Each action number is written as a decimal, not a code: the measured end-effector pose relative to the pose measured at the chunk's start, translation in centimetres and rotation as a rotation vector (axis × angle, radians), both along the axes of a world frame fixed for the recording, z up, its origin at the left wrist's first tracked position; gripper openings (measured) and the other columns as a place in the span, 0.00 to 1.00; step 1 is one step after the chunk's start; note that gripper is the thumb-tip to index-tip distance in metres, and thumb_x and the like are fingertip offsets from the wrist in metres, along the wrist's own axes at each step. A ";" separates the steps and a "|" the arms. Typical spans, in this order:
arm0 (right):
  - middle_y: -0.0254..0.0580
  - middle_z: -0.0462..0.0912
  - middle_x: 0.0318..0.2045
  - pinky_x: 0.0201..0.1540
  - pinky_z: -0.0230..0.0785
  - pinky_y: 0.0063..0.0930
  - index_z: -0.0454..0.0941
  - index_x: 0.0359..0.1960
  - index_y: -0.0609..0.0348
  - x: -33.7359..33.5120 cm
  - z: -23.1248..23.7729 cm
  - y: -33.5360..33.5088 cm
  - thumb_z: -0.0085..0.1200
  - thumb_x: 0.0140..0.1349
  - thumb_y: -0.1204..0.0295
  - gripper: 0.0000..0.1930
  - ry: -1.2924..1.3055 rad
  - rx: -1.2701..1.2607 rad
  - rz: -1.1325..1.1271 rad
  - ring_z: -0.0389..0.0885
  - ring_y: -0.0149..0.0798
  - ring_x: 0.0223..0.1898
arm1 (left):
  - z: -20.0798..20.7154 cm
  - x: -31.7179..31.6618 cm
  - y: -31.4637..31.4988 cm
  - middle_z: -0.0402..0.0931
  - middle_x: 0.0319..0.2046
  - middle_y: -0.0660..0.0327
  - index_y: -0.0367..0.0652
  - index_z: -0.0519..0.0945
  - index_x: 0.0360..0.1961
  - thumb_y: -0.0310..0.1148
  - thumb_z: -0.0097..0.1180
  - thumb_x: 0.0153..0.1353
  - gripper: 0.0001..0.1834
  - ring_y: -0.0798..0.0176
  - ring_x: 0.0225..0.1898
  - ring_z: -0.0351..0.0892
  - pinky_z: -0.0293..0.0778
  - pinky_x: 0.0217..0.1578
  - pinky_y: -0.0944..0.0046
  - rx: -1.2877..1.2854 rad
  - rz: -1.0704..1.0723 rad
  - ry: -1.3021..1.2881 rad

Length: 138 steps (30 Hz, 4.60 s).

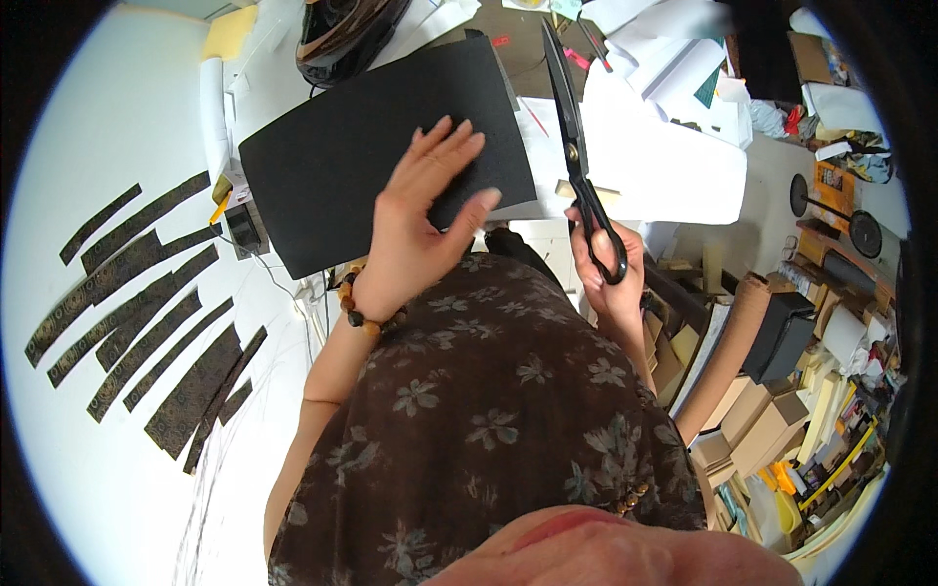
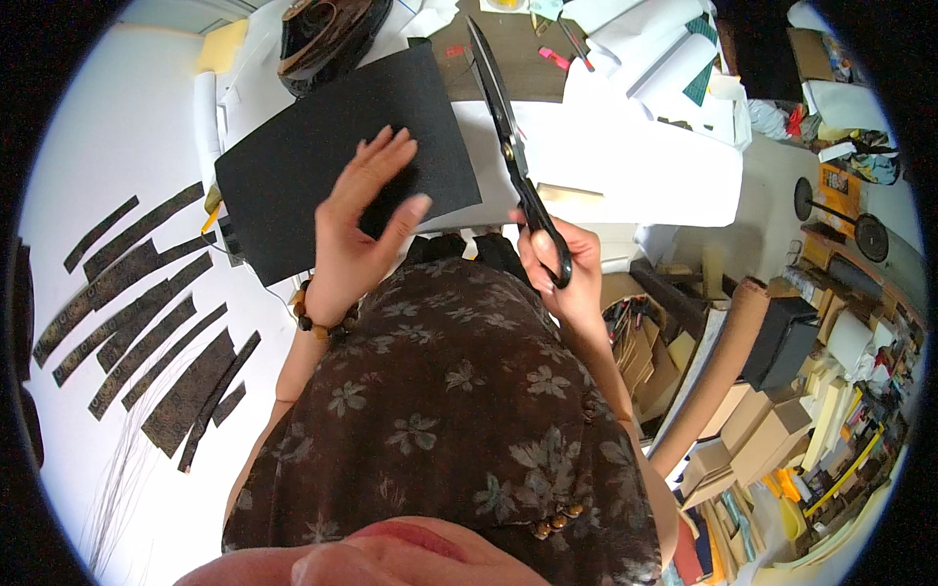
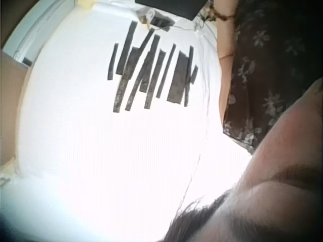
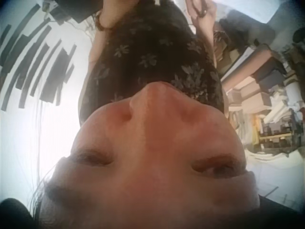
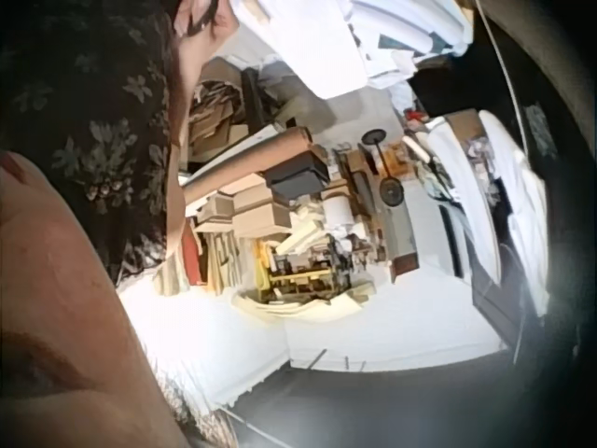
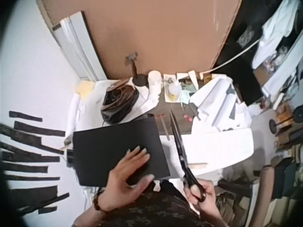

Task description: The person measures and marks a black sheet of paper using a ruler and pencil, then cuts it with scissors. They fold the cut edge, iron it, and apply glue with a brush to the folded edge.

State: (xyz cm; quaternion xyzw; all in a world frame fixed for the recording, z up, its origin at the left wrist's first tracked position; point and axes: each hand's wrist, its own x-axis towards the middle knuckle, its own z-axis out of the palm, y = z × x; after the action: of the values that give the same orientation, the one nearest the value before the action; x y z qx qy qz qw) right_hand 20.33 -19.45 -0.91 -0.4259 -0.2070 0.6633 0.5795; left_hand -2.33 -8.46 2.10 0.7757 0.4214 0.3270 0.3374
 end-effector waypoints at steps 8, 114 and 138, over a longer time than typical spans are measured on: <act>0.35 0.73 0.16 0.14 0.46 0.15 0.76 0.51 0.77 0.8 3.5 -1.5 0.64 0.61 0.54 0.32 0.064 0.121 0.277 0.60 0.20 0.12 | 3.4 0.5 2.5 0.78 0.49 0.55 0.37 0.80 0.52 0.25 0.66 0.57 0.21 0.64 0.45 0.78 0.71 0.48 0.68 0.142 0.149 -0.343; 0.36 0.68 0.29 0.18 0.56 0.11 0.64 0.59 0.76 -0.3 3.1 0.8 0.57 0.67 0.61 0.30 -0.106 0.137 0.246 0.59 0.20 0.18 | -26.5 -45.1 -31.6 0.84 0.23 0.54 0.35 0.85 0.27 0.46 0.65 0.60 0.20 0.58 0.23 0.86 0.82 0.27 0.62 -0.619 1.670 0.411; 0.32 0.66 0.22 0.15 0.49 0.13 0.67 0.56 0.78 -0.7 3.2 1.3 0.62 0.63 0.59 0.32 -0.103 0.130 0.198 0.58 0.20 0.15 | -23.4 -41.7 -26.4 0.74 0.45 0.48 0.37 0.74 0.48 0.32 0.66 0.52 0.23 0.51 0.49 0.76 0.74 0.48 0.54 -0.213 1.843 0.341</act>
State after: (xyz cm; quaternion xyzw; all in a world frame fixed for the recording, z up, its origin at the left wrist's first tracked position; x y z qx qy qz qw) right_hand 19.67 -18.16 2.28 -0.3984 -0.3199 0.6797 0.5262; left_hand -44.03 -34.82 -21.33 0.1393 0.9402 0.3067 -0.0514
